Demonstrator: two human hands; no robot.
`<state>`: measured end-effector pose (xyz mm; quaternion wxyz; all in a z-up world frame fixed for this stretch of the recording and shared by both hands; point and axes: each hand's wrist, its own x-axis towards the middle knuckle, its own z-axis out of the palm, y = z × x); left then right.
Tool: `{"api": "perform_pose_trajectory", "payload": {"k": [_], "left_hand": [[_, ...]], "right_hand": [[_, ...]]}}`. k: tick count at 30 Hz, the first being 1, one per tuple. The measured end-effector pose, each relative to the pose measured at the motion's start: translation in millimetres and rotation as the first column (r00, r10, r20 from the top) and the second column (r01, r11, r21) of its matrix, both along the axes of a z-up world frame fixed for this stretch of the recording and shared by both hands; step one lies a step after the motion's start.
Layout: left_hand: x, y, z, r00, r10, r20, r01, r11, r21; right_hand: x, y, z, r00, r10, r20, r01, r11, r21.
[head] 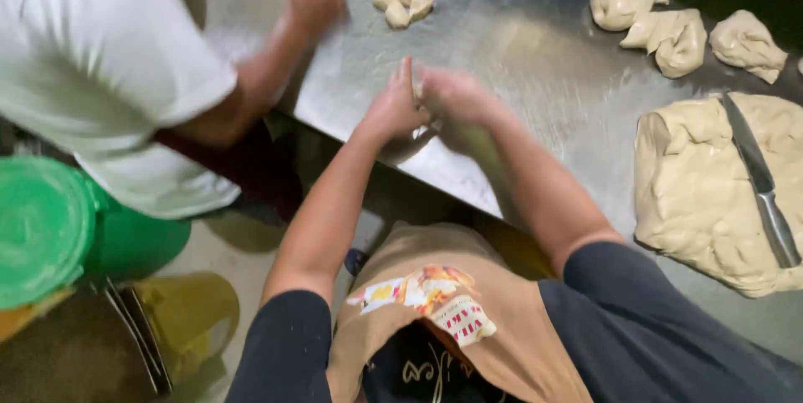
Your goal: A person portions a large mass of dough into small, uniform balls by pulling and rolling them on a stainless steel workbench.
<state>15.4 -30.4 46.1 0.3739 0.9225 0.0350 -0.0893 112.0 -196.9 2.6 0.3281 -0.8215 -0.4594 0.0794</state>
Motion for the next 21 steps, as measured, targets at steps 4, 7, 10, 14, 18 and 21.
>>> {"api": "perform_pose_trajectory", "payload": {"k": [4, 7, 10, 14, 18, 21], "left_hand": [[-20.6, 14.3, -48.5, 0.966, 0.025, 0.257, 0.026, 0.981, -0.191], [6.2, 11.2, -100.2, 1.0, 0.012, -0.025, -0.014, 0.996, -0.088], [12.3, -11.9, -95.3, 0.996, -0.062, 0.065, 0.032, 0.92, 0.391], [22.6, -6.4, -76.9, 0.997, -0.07, 0.027, 0.045, 0.849, 0.526], [29.1, 11.3, -53.2, 0.975, 0.17, -0.142, -0.083, 0.876, 0.476], [-0.7, -20.5, 31.5, 0.933, 0.272, -0.235, -0.175, 0.915, 0.364]], "right_hand": [[-68.0, 17.7, -27.2, 0.952, -0.267, -0.149, 0.295, 0.929, 0.222], [-69.3, 23.1, -16.6, 0.93, -0.368, 0.024, 0.349, 0.901, 0.259], [-68.5, 21.8, 19.8, 0.889, -0.458, -0.035, 0.447, 0.88, -0.157], [-63.3, 7.1, 35.6, 0.987, -0.148, -0.056, 0.105, 0.877, -0.469], [-128.7, -1.8, 80.9, 0.913, 0.275, 0.302, -0.365, 0.881, 0.301], [-32.4, -15.2, 54.3, 0.778, -0.418, 0.469, -0.09, 0.665, 0.741]]}}
